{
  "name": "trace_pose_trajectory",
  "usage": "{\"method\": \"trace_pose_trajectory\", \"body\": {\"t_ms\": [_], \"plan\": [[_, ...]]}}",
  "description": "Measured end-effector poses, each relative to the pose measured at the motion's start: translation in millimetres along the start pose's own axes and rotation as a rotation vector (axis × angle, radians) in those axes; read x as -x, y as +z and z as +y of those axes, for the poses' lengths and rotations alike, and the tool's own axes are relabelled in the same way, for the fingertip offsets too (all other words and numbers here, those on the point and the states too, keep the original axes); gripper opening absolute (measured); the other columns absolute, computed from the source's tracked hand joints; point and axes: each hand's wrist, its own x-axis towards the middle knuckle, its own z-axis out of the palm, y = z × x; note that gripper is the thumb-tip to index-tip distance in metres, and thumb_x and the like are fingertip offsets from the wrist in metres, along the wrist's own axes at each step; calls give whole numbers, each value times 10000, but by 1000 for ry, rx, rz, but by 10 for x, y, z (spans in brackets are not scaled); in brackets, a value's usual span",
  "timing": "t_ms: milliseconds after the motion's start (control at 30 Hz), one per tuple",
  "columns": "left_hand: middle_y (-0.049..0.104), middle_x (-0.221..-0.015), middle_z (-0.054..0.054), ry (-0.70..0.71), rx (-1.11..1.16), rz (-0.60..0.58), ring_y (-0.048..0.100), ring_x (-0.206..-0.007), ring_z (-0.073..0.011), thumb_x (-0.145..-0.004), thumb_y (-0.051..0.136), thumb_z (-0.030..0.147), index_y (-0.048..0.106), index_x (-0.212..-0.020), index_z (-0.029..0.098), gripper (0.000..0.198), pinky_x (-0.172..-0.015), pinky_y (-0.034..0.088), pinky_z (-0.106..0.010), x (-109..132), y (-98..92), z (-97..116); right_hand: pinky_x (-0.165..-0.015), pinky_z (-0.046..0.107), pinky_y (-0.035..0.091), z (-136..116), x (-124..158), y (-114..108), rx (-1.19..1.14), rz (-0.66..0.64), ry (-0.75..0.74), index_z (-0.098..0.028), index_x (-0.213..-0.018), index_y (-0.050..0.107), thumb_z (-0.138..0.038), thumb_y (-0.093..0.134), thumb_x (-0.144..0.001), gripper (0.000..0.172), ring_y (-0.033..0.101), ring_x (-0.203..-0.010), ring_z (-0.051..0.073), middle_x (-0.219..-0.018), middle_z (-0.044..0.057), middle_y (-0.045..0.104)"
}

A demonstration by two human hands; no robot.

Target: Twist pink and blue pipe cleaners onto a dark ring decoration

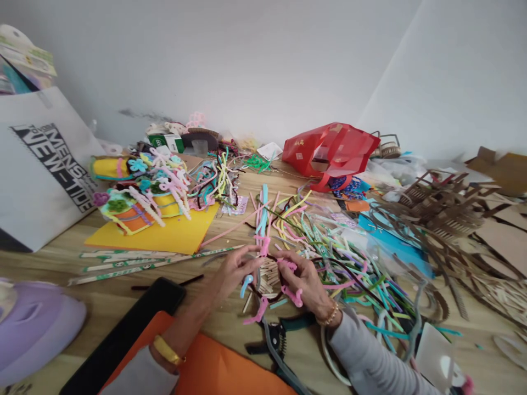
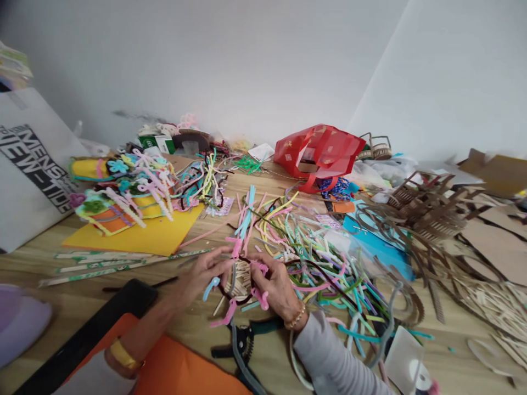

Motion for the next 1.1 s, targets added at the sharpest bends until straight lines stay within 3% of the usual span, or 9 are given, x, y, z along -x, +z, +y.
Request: {"method": "trace_pose_trajectory", "body": {"t_ms": [133,200,367,567,900,1000,1100], "plan": [[489,-550,44,81,-144,81,443,-482,-94,-792,565,451,591,-711,152,310,-452,347,-196,18,48,49,-496,208,414,18,34,39,-63,-22,1,-171,-1078,605,-384,577,-829,328,495,-554,109,-698,0,579],[468,-525,48,81,-161,82,441,-471,-95,-826,518,438,538,-647,160,331,-463,354,-200,28,51,57,-475,199,402,12,39,44,-129,-42,16,-174,-1067,586,-383,593,-826,318,474,-526,98,-654,-18,547],[541,-537,23,72,-121,22,493,-497,-113,-873,462,398,540,-692,160,309,-510,387,-216,18,13,-15,-522,192,420,-58,31,28,-241,-57,-8,-184,-1050,565,-331,645,-802,299,501,-590,95,-726,-13,560],[574,-575,-6,84,-54,2,536,-537,-125,-878,453,392,554,-649,148,350,-566,439,-236,-20,16,-93,-585,209,421,-47,-6,17,-236,21,-68,-172,-1005,595,-338,621,-820,249,506,-668,111,-784,7,563],[595,-723,-4,78,25,170,533,-676,-137,-775,617,363,664,-849,145,235,-605,433,-220,-23,58,-14,-514,211,365,-67,-13,-1,-154,-12,-39,-149,-889,603,-421,555,-854,278,423,-560,96,-661,-20,486],[587,-673,3,40,74,175,514,-582,-113,-749,643,372,670,-834,140,248,-538,419,-210,-25,54,-34,-513,215,377,-93,-15,-3,-143,-4,-28,-157,-873,607,-446,553,-848,295,446,-563,106,-672,-12,509],[581,-619,9,-19,184,151,482,-488,-90,-740,648,367,671,-860,139,259,-468,391,-202,-26,24,-15,-632,242,445,-85,-19,4,-215,-48,-30,-173,-953,619,-435,598,-818,296,537,-691,142,-808,22,597]]}}
